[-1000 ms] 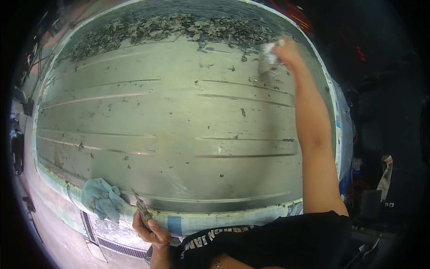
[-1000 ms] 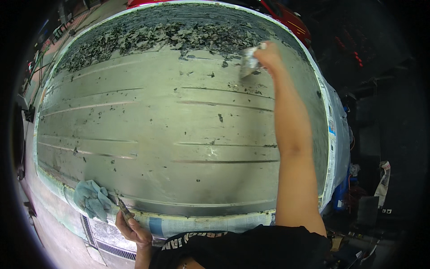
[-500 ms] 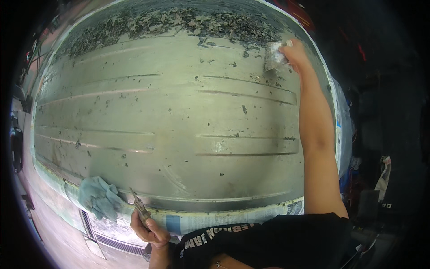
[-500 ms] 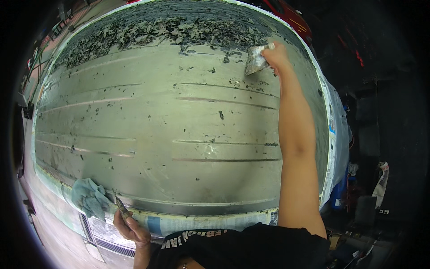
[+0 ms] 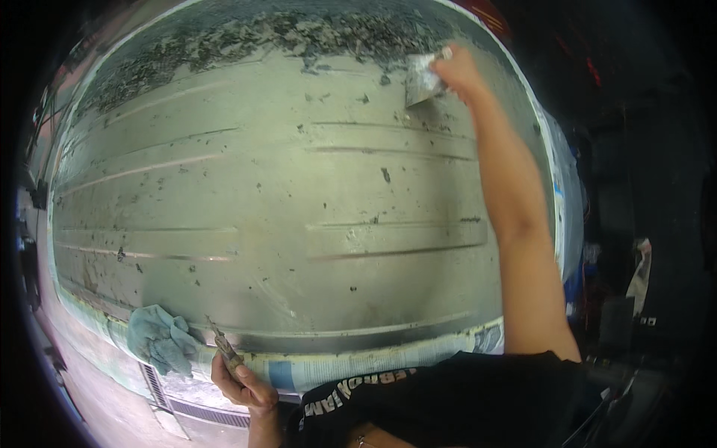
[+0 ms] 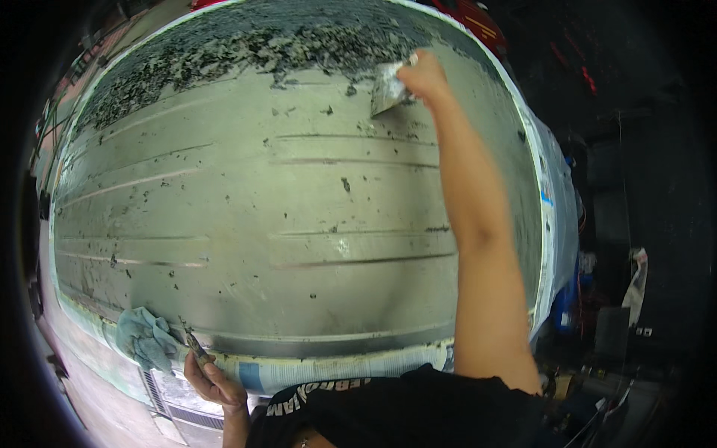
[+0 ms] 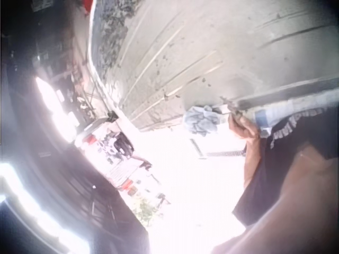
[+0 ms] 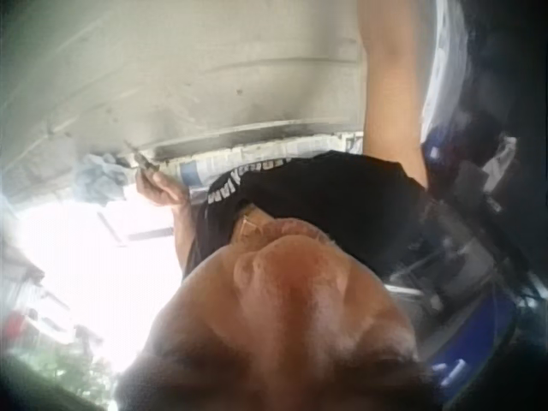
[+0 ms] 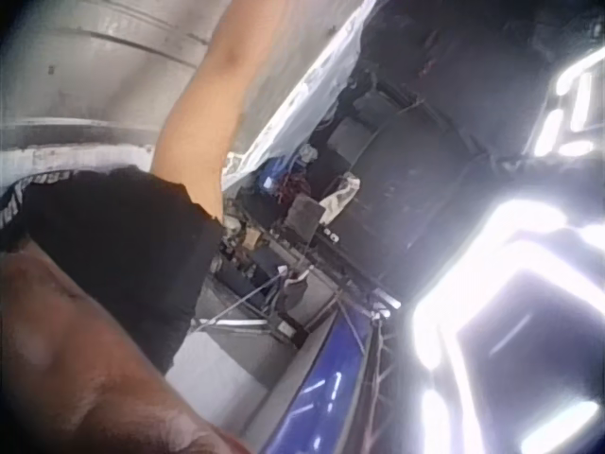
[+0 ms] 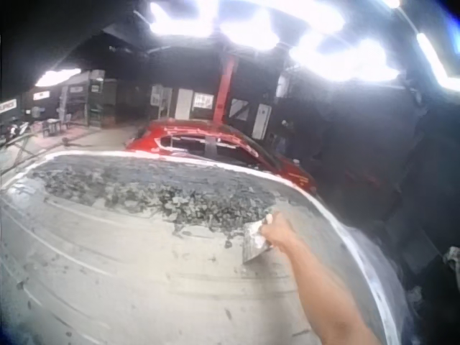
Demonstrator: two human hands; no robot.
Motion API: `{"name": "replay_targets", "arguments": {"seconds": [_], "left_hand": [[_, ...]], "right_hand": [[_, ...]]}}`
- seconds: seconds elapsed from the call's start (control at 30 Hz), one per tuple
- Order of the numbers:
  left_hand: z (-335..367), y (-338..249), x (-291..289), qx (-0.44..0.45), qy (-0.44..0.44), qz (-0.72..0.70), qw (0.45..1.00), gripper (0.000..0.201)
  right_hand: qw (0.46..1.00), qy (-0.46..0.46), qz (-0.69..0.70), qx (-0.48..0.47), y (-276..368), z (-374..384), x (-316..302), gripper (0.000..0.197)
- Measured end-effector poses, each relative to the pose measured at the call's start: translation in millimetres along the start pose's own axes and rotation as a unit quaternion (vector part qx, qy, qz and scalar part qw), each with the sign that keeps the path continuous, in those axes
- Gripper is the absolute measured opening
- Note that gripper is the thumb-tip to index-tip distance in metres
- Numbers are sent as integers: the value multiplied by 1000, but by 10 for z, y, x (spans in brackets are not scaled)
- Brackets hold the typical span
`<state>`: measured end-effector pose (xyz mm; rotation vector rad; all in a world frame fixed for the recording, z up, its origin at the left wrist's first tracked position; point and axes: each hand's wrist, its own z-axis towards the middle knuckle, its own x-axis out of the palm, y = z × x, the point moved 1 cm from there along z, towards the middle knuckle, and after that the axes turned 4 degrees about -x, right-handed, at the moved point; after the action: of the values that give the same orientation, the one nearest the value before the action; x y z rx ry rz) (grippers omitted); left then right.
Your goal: The person uses a metal scraper to remove old paint from a car hood. They repeatedly scrape the surface, clearing flakes and residue across the hood area.
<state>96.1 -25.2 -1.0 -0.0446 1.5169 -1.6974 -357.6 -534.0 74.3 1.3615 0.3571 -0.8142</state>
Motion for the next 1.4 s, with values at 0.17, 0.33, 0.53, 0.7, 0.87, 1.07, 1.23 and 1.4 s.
{"name": "replay_targets", "arguments": {"seconds": [0.17, 0.33, 0.53, 0.7, 0.87, 1.07, 1.23, 1.4], "left_hand": [[37, -36, 108, 20, -6, -33, 999, 47], [49, -58, 65, 43, -23, -7, 999, 47], [56, -12, 14, 47, -26, -5, 999, 48], [47, -92, 57, 34, -22, -11, 999, 48], [28, -66, 88, 32, -37, -25, 998, 48], [17, -40, 4, 32, -26, -29, 999, 47], [-14, 2, 40, 22, -39, -53, 998, 47], [26, -35, 60, 29, -31, -44, 998, 47]], "right_hand": [[999, 38, 33, 14, 209, -71, 123, 37], [989, 97, 81, 73, 394, -120, -115, 59], [995, 70, 65, 42, 611, -259, 97, 47], [994, 75, 49, 61, 631, -372, 137, 56], [991, 66, 84, 80, 261, -110, 6, 55], [998, 1, 38, 53, 350, -110, 108, 43], [949, -1, 296, 110, 183, -232, -509, 40], [917, -74, 341, 190, -121, -378, -1110, 31]]}}
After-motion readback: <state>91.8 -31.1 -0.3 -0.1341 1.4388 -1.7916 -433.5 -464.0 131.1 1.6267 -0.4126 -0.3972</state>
